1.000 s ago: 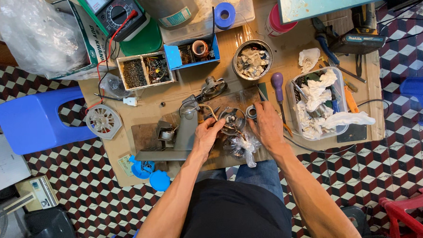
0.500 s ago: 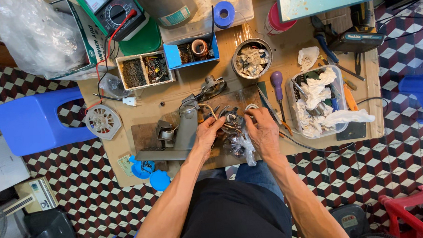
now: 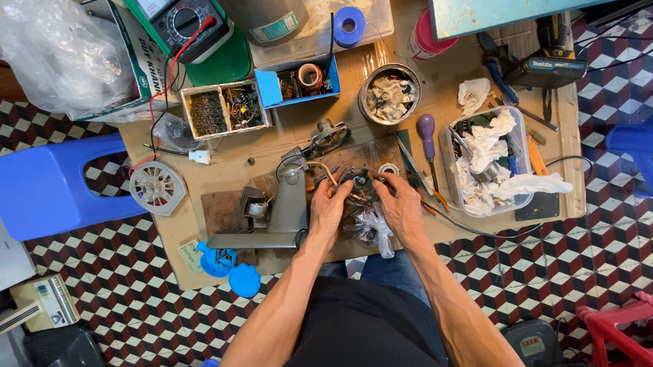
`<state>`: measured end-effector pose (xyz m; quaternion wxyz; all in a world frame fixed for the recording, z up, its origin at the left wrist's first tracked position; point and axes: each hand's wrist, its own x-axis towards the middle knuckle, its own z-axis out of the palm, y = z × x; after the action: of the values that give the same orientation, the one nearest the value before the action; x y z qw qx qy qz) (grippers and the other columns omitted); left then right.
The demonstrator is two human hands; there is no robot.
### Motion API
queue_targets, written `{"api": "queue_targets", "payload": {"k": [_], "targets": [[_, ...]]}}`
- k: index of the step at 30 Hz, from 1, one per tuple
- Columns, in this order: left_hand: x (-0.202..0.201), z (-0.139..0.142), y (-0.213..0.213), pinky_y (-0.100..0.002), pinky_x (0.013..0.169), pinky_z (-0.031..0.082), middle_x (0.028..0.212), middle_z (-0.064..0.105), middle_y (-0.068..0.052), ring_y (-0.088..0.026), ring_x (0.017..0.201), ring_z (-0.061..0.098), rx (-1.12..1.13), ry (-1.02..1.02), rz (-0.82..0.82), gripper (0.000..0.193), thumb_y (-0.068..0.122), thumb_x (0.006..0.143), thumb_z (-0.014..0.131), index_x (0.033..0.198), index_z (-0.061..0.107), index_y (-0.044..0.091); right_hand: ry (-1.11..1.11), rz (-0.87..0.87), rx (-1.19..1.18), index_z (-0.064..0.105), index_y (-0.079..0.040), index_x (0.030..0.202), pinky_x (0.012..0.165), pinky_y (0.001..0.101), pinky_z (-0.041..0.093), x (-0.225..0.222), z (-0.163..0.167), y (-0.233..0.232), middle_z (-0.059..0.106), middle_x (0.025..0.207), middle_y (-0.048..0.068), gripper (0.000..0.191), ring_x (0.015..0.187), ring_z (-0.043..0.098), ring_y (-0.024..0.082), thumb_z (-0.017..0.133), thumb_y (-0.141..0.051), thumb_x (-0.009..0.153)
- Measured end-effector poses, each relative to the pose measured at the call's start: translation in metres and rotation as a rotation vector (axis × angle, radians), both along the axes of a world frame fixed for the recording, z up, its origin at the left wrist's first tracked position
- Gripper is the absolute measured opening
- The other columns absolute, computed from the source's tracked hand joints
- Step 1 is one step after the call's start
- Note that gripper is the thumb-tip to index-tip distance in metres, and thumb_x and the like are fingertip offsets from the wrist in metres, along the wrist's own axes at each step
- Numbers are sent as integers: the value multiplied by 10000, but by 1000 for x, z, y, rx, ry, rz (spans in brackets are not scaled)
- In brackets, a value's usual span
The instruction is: The person cleans small metal parts with a white cloth, then assembles them into a motor housing. They insert a bearing and a cylindrical metal piece, then place the rotor into the housing and align the components.
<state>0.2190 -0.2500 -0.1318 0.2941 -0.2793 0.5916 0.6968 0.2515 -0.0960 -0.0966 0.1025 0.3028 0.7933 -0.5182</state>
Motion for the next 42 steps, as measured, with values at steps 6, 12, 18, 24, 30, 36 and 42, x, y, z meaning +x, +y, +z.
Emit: {"api": "queue_targets", "payload": {"k": [6, 12, 18, 24, 30, 36, 42], "targets": [[3, 11, 1, -257, 810, 522, 1102, 698, -83, -139, 961, 656, -122, 18, -61, 579, 200, 857, 742, 1369, 542, 15, -27, -45, 19, 720, -28, 1191, 741, 327, 535, -2, -1, -3, 755, 953, 144, 349, 804, 696, 195, 692, -266, 938], [7, 15, 3, -267, 796, 524, 1069, 711, -107, -152, 932, 663, -252, 54, -114, 535, 171, 846, 746, 1319, 566, -2, -73, -88, -48, 731, -42, 1190, 603, 306, 506, -2, 5, -6, 718, 799, 94, 331, 641, 626, 138, 686, -256, 942], [8, 3, -8, -251, 822, 527, 1105, 702, -84, -150, 966, 657, -103, 8, -53, 488, 146, 858, 717, 1306, 599, -7, -92, -120, -77, 736, -44, 1197, 583, 300, 495, -3, 5, -7, 711, 791, 87, 332, 630, 608, 134, 691, -251, 940], [11, 8, -21, -265, 792, 547, 1117, 687, -59, -161, 981, 637, -13, -40, -30, 446, 275, 897, 620, 1272, 616, 34, -105, -114, -83, 726, -51, 1218, 615, 292, 553, -1, 5, -9, 743, 887, 90, 352, 691, 677, 132, 689, -262, 939], [5, 16, -3, -308, 730, 542, 1063, 707, -74, -156, 902, 675, -207, -62, -76, 556, 329, 804, 767, 1248, 606, 35, -103, -101, -68, 732, -38, 1205, 632, 310, 566, -3, 7, -10, 753, 909, 115, 344, 717, 701, 158, 682, -259, 947], [1, 17, 0, -253, 741, 543, 1059, 768, -131, -168, 890, 712, -230, -12, -65, 651, 323, 762, 835, 1288, 599, 23, -123, -82, -37, 739, -37, 1203, 635, 311, 538, -2, 8, -8, 754, 866, 121, 348, 703, 683, 155, 688, -262, 942], [-1, 7, 9, -260, 782, 559, 1078, 749, -115, -151, 914, 714, -190, 42, -38, 660, 234, 763, 860, 1306, 579, -11, -145, -90, -57, 726, -40, 1211, 620, 316, 535, -6, 5, -2, 749, 826, 121, 364, 654, 682, 159, 692, -265, 927]]}}
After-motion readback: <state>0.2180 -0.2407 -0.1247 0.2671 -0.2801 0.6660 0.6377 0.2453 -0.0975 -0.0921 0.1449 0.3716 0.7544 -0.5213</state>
